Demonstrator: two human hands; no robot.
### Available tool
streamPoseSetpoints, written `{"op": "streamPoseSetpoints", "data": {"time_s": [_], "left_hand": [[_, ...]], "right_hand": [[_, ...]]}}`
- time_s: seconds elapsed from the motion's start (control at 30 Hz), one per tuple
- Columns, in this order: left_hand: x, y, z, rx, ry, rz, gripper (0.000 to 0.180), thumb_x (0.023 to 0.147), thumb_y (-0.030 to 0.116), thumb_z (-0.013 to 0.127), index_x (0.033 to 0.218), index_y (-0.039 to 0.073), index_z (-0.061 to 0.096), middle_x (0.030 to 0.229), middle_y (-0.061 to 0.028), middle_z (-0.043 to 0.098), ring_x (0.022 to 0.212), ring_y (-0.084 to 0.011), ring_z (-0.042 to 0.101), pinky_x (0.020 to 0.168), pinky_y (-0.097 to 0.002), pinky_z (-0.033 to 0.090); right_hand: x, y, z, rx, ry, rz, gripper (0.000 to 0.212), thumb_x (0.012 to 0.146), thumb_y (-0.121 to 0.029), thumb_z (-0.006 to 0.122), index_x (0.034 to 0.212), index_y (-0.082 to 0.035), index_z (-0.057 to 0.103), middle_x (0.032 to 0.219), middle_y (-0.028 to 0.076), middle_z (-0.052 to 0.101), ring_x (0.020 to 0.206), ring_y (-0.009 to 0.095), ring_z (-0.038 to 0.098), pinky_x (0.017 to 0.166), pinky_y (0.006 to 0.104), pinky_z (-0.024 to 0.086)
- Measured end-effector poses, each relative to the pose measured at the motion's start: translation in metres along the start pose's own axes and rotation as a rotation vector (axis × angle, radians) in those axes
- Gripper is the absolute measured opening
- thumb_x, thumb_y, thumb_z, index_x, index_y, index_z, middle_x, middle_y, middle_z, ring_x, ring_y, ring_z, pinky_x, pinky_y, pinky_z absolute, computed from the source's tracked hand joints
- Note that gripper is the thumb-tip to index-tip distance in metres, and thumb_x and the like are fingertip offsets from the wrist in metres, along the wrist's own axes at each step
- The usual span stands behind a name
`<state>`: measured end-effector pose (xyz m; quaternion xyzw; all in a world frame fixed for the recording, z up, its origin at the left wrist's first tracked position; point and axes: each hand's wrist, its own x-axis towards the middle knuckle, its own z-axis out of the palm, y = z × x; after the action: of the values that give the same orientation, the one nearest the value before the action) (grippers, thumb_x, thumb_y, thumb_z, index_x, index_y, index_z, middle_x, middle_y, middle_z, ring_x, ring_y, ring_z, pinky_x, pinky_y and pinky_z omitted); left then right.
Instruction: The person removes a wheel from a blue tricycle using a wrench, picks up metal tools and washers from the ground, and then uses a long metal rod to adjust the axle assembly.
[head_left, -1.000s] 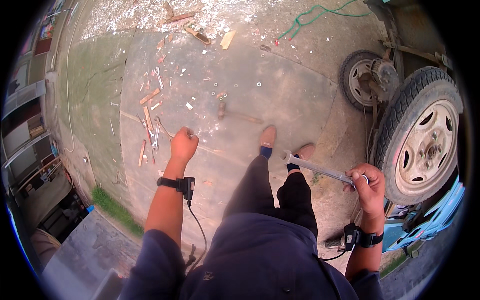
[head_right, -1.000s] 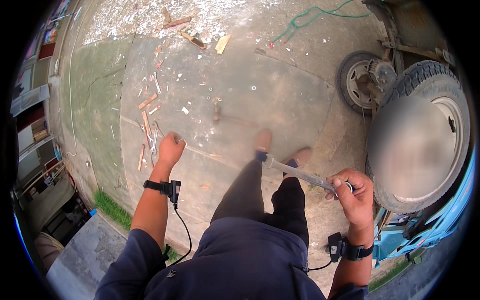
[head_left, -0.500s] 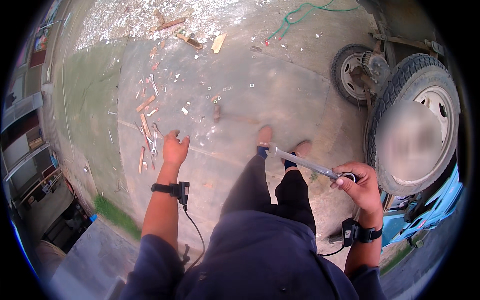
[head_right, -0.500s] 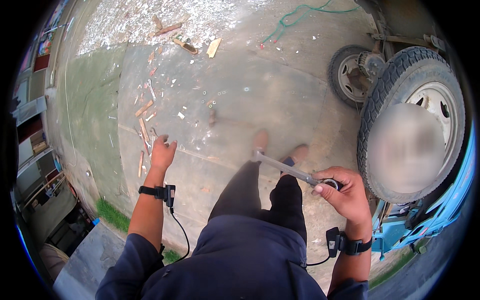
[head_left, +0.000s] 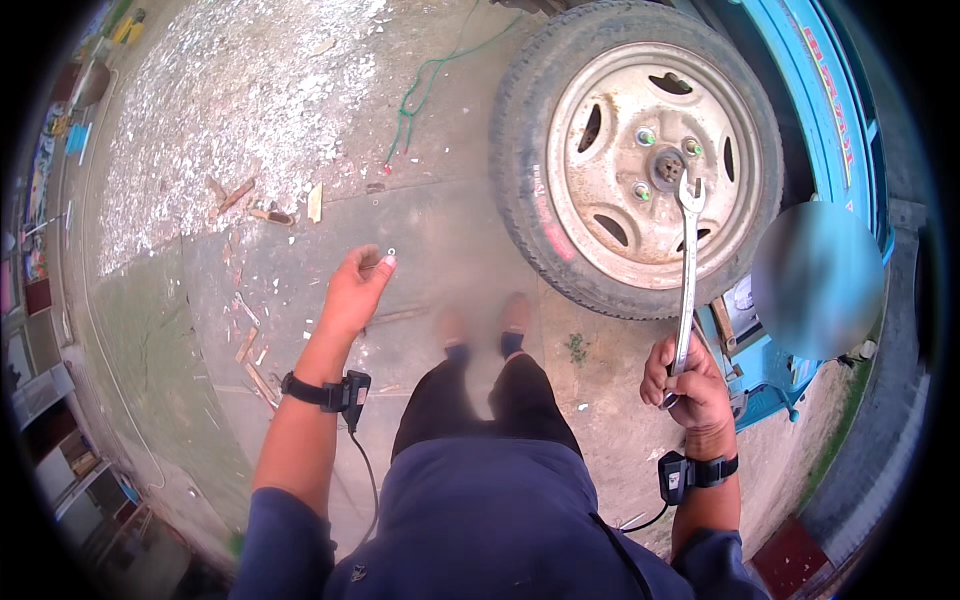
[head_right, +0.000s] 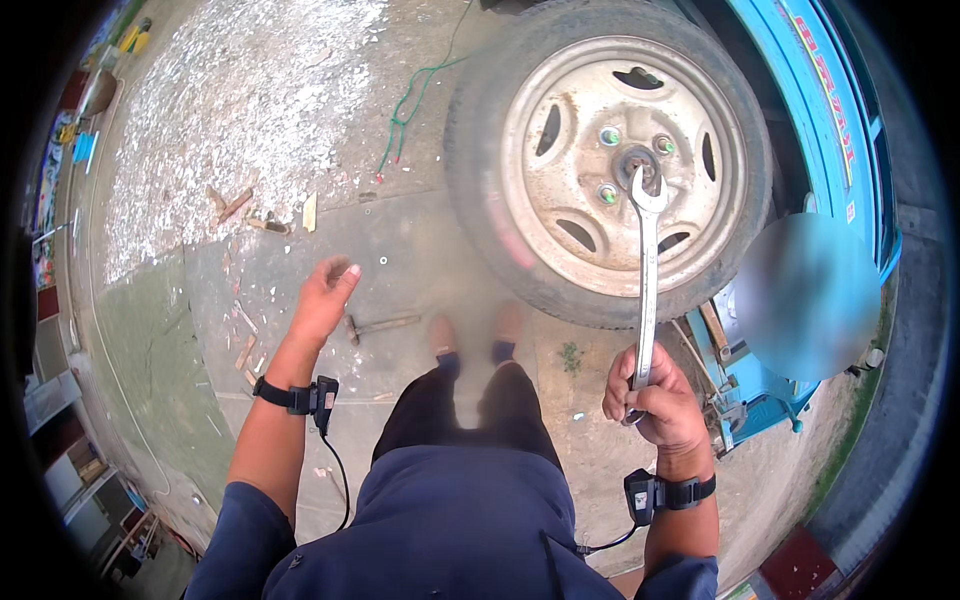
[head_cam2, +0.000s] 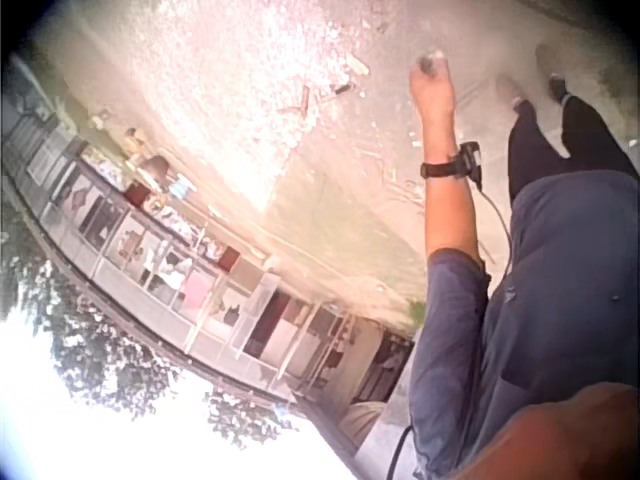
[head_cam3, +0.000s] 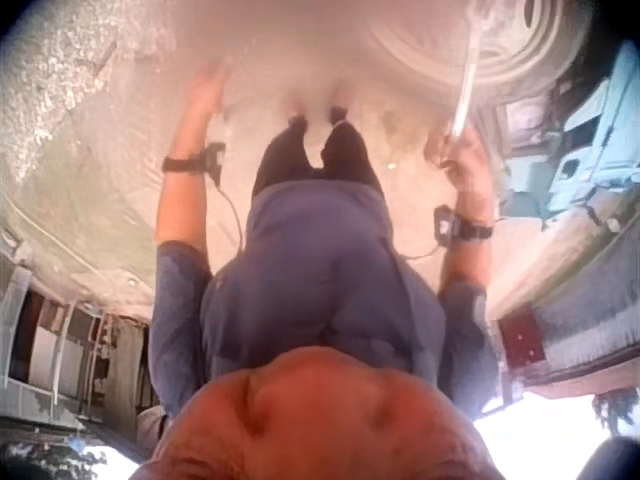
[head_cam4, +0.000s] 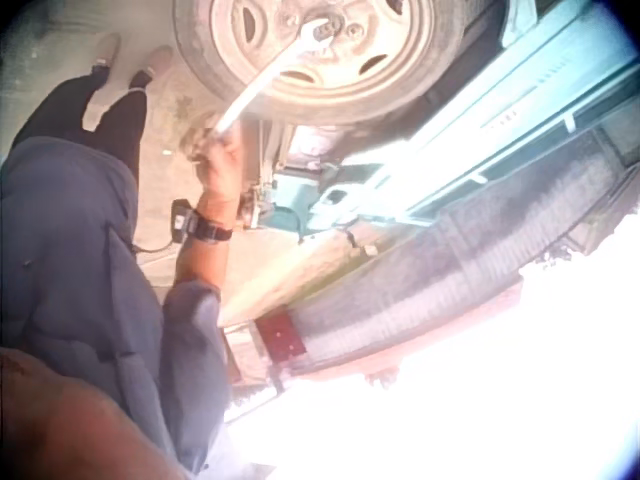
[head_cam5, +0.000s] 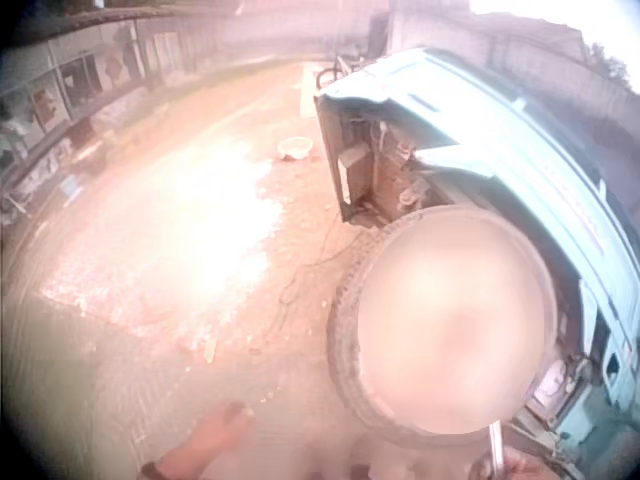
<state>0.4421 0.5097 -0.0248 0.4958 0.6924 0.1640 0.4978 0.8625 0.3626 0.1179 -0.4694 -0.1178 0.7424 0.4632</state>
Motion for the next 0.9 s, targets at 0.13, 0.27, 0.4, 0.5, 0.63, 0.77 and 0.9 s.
{"op": "streamPoseSetpoints", "data": {"time_s": [0.13,0.27,0.4,0.5,0.63,0.77,0.9], "left_hand": [[0.029,0.082,0.049,-0.197,-0.1,0.102,0.072,0.094,0.048,0.064,0.141,-0.004,0.044,0.131,-0.0211,0.058,0.12,-0.0289,0.058,0.1,-0.0411,0.047],[0.038,0.151,0.085,-0.46,-0.166,0.072,0.077,0.096,0.057,0.057,0.145,0.001,0.04,0.135,-0.0154,0.055,0.125,-0.0261,0.053,0.102,-0.0416,0.042],[0.053,0.168,0.099,-0.537,-0.193,0.07,0.077,0.095,0.057,0.059,0.146,0.003,0.04,0.137,-0.0134,0.054,0.121,-0.0249,0.053,0.101,-0.0401,0.042],[0.059,0.169,0.105,-0.564,-0.195,0.09,0.085,0.091,0.055,0.065,0.148,-0.001,0.036,0.139,-0.0184,0.051,0.125,-0.0268,0.051,0.104,-0.0402,0.042],[0.063,0.174,0.118,-0.694,-0.218,0.133,0.08,0.091,0.046,0.07,0.147,0.0,0.036,0.139,-0.0149,0.052,0.125,-0.0247,0.052,0.106,-0.0388,0.042],[0.065,0.178,0.124,-0.759,-0.234,0.109,0.07,0.094,0.043,0.066,0.144,0.0,0.042,0.139,-0.012,0.054,0.125,-0.0232,0.053,0.107,-0.0386,0.043],[0.061,0.178,0.131,-0.776,-0.172,0.154,0.069,0.094,0.042,0.066,0.142,-0.001,0.043,0.137,-0.0132,0.056,0.123,-0.0237,0.055,0.106,-0.0385,0.044]], "right_hand": [[-0.018,-0.014,-0.035,-0.033,0.275,-0.222,0.016,0.088,-0.005,0.061,0.103,-0.006,0.055,0.066,0.002,0.051,0.052,0.011,0.049,0.049,0.0252,0.039],[-0.004,-0.024,-0.079,-0.568,0.707,-0.518,0.017,0.095,-0.014,0.064,0.108,-0.004,0.059,0.06,-0.003,0.049,0.048,0.005,0.043,0.043,0.0199,0.032],[0.04,-0.035,-0.134,-0.682,0.867,-0.781,0.034,0.095,-0.017,0.066,0.125,-0.003,0.059,0.083,-0.001,0.058,0.074,0.006,0.055,0.067,0.0202,0.043],[0.064,-0.048,-0.152,-0.97,1.001,-0.945,0.044,0.096,-0.017,0.066,0.135,-0.002,0.055,0.109,0.004,0.062,0.1,0.011,0.057,0.091,0.0262,0.044],[0.08,-0.059,-0.154,-0.432,0.881,-0.721,0.054,0.096,-0.017,0.064,0.143,0.002,0.048,0.137,0.009,0.055,0.121,0.016,0.052,0.105,0.0287,0.037],[0.083,-0.06,-0.174,-0.152,0.684,-0.682,0.056,0.096,-0.014,0.064,0.146,0.001,0.045,0.134,0.008,0.058,0.119,0.016,0.054,0.104,0.0296,0.04],[0.083,-0.065,-0.173,-0.079,0.585,-0.671,0.057,0.096,-0.014,0.063,0.147,-0.001,0.043,0.132,0.007,0.059,0.117,0.017,0.056,0.102,0.0306,0.042]]}}
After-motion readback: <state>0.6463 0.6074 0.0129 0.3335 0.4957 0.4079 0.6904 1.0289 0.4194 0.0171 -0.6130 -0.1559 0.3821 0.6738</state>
